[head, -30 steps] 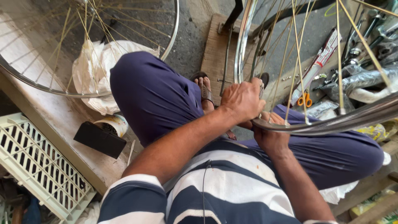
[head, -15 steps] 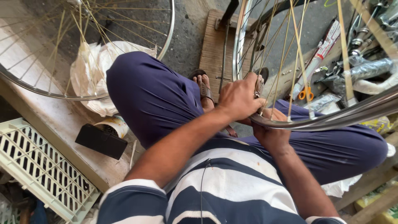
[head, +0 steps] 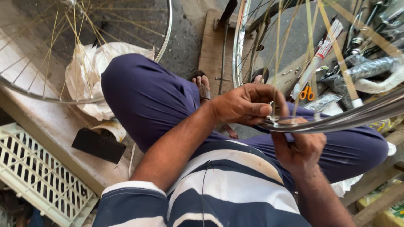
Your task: The person sits on the ground and works on a bicycle wheel, using a small tool to tighten the spokes. They rotate the wheel periodically to access different sections and continue the tightening process.
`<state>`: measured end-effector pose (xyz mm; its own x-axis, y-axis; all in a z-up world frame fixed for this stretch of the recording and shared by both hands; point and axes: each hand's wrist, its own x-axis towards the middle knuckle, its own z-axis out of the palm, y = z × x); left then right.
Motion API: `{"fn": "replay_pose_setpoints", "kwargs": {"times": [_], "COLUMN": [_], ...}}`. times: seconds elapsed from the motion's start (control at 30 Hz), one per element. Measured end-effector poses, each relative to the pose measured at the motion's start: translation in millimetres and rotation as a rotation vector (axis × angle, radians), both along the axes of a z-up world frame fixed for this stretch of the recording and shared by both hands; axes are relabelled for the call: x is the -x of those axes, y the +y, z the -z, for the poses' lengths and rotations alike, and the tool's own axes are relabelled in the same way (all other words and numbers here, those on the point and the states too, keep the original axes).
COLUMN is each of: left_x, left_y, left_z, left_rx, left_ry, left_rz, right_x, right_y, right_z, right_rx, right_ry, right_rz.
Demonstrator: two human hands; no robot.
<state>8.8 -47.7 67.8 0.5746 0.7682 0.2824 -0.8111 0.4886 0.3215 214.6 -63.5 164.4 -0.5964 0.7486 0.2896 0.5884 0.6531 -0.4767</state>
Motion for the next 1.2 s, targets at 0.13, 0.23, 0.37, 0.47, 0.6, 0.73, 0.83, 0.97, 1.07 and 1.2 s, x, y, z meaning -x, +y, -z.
{"fn": "replay_pose_setpoints", "kwargs": {"times": [0.13,0.23,0.37,0.47,0.6,0.73,0.83,0.97,1.07,1.2], "left_x": [9.5,12.3,5.8,-6.9,-19.1,-15.1,-15.4,-13.0,-11.1,-13.4], "left_y": [-7.2,-18.0,-27.8,-43.5,-60.8,-60.4,-59.5,-61.9,-62.7,-62.3], "left_z": [5.0,-0.3,-13.0,-20.1,-23.4,-10.1,-6.4,-8.5,-10.3,-12.9], "left_rx": [0.002,0.021,0.172,0.148,0.145,0.029,0.045,0.094,0.085,0.094], "left_ry": [0.586,0.736,0.740,0.913,1.116,0.904,0.839,0.835,0.849,0.798], "left_rz": [-0.123,-0.196,-0.294,-0.514,-0.736,-0.779,-0.755,-0.696,-0.706,-0.739], "right_x": [3.0,7.2,9.9,10.1,10.0,12.5,14.9,18.7,19.3,19.0], "right_y": [-1.4,-4.1,-0.9,-1.8,-4.3,-1.3,-0.7,1.5,4.1,7.5], "right_z": [23.9,41.6,45.8,44.0,43.3,45.0,40.6,34.4,30.7,30.9], "right_rx": [0.007,0.014,-0.096,-0.114,-0.110,-0.112,-0.093,-0.083,-0.069,-0.074], "right_ry": [0.004,0.026,0.027,0.037,0.062,0.098,0.129,0.123,0.106,0.103], "right_rz": [-0.075,-0.079,-0.100,-0.092,-0.082,-0.067,-0.073,-0.087,-0.116,-0.120]}}
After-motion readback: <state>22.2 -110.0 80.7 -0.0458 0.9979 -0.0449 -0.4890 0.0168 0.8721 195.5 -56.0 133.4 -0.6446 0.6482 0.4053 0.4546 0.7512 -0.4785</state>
